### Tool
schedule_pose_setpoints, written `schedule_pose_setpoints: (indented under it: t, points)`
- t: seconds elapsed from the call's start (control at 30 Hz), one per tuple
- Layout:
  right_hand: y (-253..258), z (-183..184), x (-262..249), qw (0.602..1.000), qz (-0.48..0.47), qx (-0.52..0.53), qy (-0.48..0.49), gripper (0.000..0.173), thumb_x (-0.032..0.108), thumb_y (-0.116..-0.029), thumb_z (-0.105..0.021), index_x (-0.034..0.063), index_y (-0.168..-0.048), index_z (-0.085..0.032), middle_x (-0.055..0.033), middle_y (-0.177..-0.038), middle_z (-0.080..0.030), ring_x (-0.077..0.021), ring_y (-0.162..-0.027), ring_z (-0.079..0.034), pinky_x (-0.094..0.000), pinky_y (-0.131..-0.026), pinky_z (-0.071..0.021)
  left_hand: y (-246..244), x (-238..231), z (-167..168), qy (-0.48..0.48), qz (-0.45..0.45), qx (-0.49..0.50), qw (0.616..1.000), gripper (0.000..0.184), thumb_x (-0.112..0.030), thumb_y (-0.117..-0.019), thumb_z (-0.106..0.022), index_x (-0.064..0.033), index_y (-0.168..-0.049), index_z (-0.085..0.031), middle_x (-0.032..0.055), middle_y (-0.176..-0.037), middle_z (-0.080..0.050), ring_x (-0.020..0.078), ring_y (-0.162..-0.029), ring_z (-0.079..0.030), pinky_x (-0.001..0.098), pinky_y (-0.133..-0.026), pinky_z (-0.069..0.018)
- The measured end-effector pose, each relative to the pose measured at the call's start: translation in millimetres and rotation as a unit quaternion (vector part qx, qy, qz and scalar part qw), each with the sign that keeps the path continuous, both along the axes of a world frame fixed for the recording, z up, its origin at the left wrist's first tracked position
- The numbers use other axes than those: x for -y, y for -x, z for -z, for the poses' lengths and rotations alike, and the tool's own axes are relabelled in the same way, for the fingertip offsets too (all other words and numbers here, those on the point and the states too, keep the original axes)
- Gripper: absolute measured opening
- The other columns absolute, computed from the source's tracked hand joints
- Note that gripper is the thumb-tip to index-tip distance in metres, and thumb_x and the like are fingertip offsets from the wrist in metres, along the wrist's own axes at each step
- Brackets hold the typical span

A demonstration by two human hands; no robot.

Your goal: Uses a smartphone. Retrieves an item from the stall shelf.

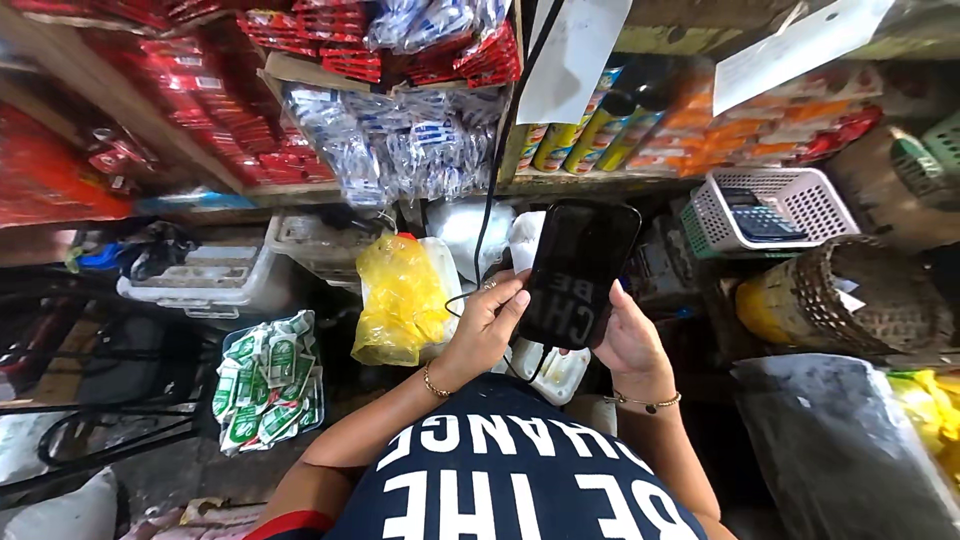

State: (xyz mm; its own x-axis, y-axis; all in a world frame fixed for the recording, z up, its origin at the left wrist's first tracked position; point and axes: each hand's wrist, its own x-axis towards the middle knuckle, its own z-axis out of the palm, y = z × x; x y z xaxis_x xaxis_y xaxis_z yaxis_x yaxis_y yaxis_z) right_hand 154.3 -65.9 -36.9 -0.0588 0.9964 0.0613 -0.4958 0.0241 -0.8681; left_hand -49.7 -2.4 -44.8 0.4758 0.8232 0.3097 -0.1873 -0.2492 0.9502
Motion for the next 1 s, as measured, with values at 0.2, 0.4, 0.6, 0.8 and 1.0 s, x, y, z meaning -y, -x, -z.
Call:
schedule_pose_setpoints:
  t: [0.2,0.4,0.6,0.8,1.0]
  points:
    - [-2.2,1.1,4.6,1.000,0.021,0.005,0.014,0.053,0.057,-0.0958,-0.060,0.0140,-0.127,-0.062,-0.0040,-0.113,-0.073,-0.0169,-0.102,-0.072,-0.0377,-0.083,-0.0624,-1.8,3.2,0.8,-0.003,-0.013,-0.008,1.000,0.029,-0.007,-0.1042,-0.048,0.0069,-0.118,-0.069,0.0150,-0.131,-0.064,0.0122,-0.126,-0.058,0.0291,-0.107,-0.0478]
    - [-2.6,4.0,5.1,0.997,0.066,0.042,0.010,0.055,0.059,-0.1007,-0.050,0.0144,-0.132,-0.057,-0.0037,-0.115,-0.071,-0.0167,-0.105,-0.070,-0.0379,-0.087,-0.0611,-4.5,1.1,0.0,0.021,0.042,-0.010,0.999,0.034,-0.012,-0.1067,-0.045,0.0033,-0.133,-0.061,0.0126,-0.135,-0.061,0.0144,-0.124,-0.059,0.0329,-0.107,-0.0494]
    - [-6.9,3.6,7.4,0.995,0.056,0.083,0.002,0.069,0.062,-0.1013,-0.045,0.0134,-0.149,-0.034,-0.0066,-0.122,-0.068,-0.0199,-0.102,-0.071,-0.0370,-0.079,-0.0635,-4.1,0.7,-8.4,0.155,0.105,-0.008,0.982,0.036,-0.015,-0.1085,-0.041,-0.0031,-0.142,-0.050,0.0108,-0.131,-0.059,0.0159,-0.106,-0.067,0.0345,-0.089,-0.0604]
    - [-7.9,4.2,6.7,0.990,0.028,0.134,-0.040,0.084,0.023,-0.0895,-0.073,0.0149,-0.155,-0.021,-0.0057,-0.128,-0.063,-0.0178,-0.101,-0.070,-0.0330,-0.077,-0.0635,-1.3,1.3,-15.4,0.240,0.152,0.022,0.959,0.043,-0.014,-0.1096,-0.035,-0.0069,-0.152,-0.038,0.0150,-0.139,-0.055,0.0252,-0.111,-0.069,0.0430,-0.085,-0.0635]
    - [-2.5,0.1,2.5,0.976,0.017,0.213,-0.028,0.104,0.002,-0.0778,-0.070,0.0158,-0.158,-0.006,-0.0072,-0.134,-0.059,-0.0178,-0.108,-0.069,-0.0333,-0.084,-0.0629,3.1,-2.8,-13.9,0.241,0.148,0.039,0.958,0.042,-0.015,-0.1093,-0.034,-0.0076,-0.150,-0.040,0.0161,-0.137,-0.057,0.0280,-0.109,-0.069,0.0449,-0.083,-0.0638]
